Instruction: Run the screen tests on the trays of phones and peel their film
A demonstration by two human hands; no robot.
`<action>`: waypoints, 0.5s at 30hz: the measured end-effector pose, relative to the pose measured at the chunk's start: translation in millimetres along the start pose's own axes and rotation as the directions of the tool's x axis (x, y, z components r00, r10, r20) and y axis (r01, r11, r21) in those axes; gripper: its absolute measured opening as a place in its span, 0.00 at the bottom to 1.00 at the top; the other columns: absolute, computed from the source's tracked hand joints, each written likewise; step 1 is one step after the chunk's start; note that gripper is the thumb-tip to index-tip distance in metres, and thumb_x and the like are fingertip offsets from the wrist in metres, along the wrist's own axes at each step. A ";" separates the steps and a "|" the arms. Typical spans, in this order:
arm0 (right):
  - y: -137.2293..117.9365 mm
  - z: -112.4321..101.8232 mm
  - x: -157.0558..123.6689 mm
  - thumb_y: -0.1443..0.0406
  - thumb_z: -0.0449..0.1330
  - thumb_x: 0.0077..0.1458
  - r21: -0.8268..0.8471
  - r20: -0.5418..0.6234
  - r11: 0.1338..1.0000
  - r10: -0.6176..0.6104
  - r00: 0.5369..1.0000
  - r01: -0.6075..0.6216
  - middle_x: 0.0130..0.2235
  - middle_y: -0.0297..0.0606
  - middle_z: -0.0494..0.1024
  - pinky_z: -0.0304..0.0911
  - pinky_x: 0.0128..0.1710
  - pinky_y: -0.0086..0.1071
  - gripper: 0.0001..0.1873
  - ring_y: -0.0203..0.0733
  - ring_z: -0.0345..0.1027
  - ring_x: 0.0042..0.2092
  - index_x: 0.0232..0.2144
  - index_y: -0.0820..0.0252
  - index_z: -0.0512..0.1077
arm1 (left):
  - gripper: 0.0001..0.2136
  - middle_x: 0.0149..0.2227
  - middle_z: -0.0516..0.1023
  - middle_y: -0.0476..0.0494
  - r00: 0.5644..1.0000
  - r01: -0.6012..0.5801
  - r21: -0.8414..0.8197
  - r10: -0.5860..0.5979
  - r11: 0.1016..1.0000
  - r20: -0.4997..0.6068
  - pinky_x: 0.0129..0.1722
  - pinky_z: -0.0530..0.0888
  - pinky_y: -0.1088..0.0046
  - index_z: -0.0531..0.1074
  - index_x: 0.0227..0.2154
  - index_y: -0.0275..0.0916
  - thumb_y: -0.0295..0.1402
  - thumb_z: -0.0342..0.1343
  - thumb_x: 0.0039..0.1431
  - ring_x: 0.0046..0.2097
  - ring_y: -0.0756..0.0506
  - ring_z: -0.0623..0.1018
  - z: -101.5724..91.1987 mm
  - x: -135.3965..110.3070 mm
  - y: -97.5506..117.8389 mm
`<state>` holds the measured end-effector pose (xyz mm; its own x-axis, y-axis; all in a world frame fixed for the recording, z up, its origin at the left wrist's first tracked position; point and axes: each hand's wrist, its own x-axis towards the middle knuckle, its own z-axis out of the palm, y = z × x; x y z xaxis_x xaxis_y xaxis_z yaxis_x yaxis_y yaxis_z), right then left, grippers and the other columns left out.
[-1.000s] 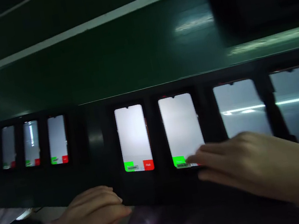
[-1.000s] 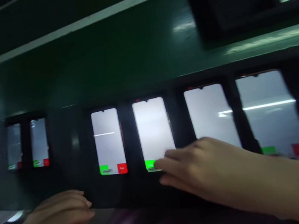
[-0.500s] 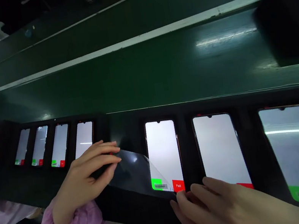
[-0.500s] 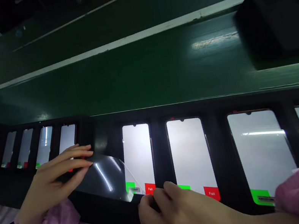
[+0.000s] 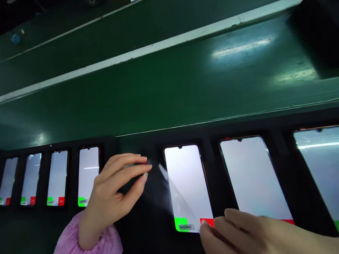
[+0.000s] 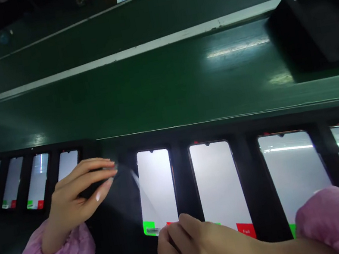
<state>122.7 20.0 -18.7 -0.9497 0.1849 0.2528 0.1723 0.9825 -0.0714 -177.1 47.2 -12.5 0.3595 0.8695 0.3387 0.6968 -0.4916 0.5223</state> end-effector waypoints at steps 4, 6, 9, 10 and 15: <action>32.8 1.1 15.9 0.75 0.57 0.62 0.124 -0.071 0.987 0.111 0.991 -0.102 0.30 0.34 0.73 0.51 0.26 0.37 0.10 0.36 0.60 0.27 0.31 0.59 0.74 | 0.11 0.51 0.84 0.48 0.983 0.133 0.039 -0.127 0.990 -0.131 0.53 0.83 0.67 0.79 0.51 0.45 0.27 0.60 0.70 0.51 0.47 0.84 11.2 -3.5 5.5; 62.7 -0.5 24.5 0.76 0.55 0.64 0.261 -0.073 0.936 0.263 0.962 -0.236 0.32 0.33 0.75 0.53 0.25 0.33 0.12 0.32 0.61 0.26 0.34 0.60 0.75 | 0.11 0.51 0.84 0.48 0.972 0.182 0.037 -0.174 0.983 -0.155 0.54 0.82 0.68 0.79 0.51 0.45 0.27 0.60 0.70 0.52 0.47 0.83 14.0 -9.3 9.7; 107.8 -8.3 33.1 0.69 0.62 0.66 0.519 -0.058 0.728 0.553 0.831 -0.448 0.32 0.31 0.77 0.56 0.26 0.28 0.04 0.30 0.64 0.26 0.37 0.59 0.77 | 0.13 0.50 0.84 0.48 0.959 0.244 0.026 -0.238 0.969 -0.151 0.54 0.82 0.69 0.79 0.52 0.45 0.25 0.59 0.69 0.51 0.48 0.83 15.4 -25.0 18.9; 119.1 -12.2 34.1 0.67 0.63 0.66 0.576 -0.033 0.645 0.631 0.775 -0.502 0.30 0.30 0.77 0.56 0.25 0.28 0.03 0.29 0.63 0.25 0.37 0.59 0.77 | 0.13 0.50 0.84 0.48 0.958 0.256 0.025 -0.250 0.966 -0.138 0.53 0.82 0.70 0.78 0.52 0.45 0.25 0.59 0.70 0.50 0.48 0.83 15.9 -31.9 22.8; 136.3 -27.7 30.2 0.60 0.63 0.67 0.679 0.066 0.406 0.796 0.601 -0.612 0.32 0.30 0.79 0.48 0.20 0.27 0.08 0.24 0.57 0.21 0.39 0.58 0.75 | 0.14 0.49 0.83 0.47 0.965 0.258 0.002 -0.257 0.966 -0.046 0.53 0.82 0.73 0.77 0.54 0.44 0.25 0.57 0.70 0.50 0.49 0.83 24.3 -72.4 40.6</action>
<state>124.8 160.1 5.9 -0.4509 0.8920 0.0317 0.4738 0.2693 -0.8384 -159.7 -34.5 -34.8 0.1397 0.9635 0.2283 0.7673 -0.2510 0.5901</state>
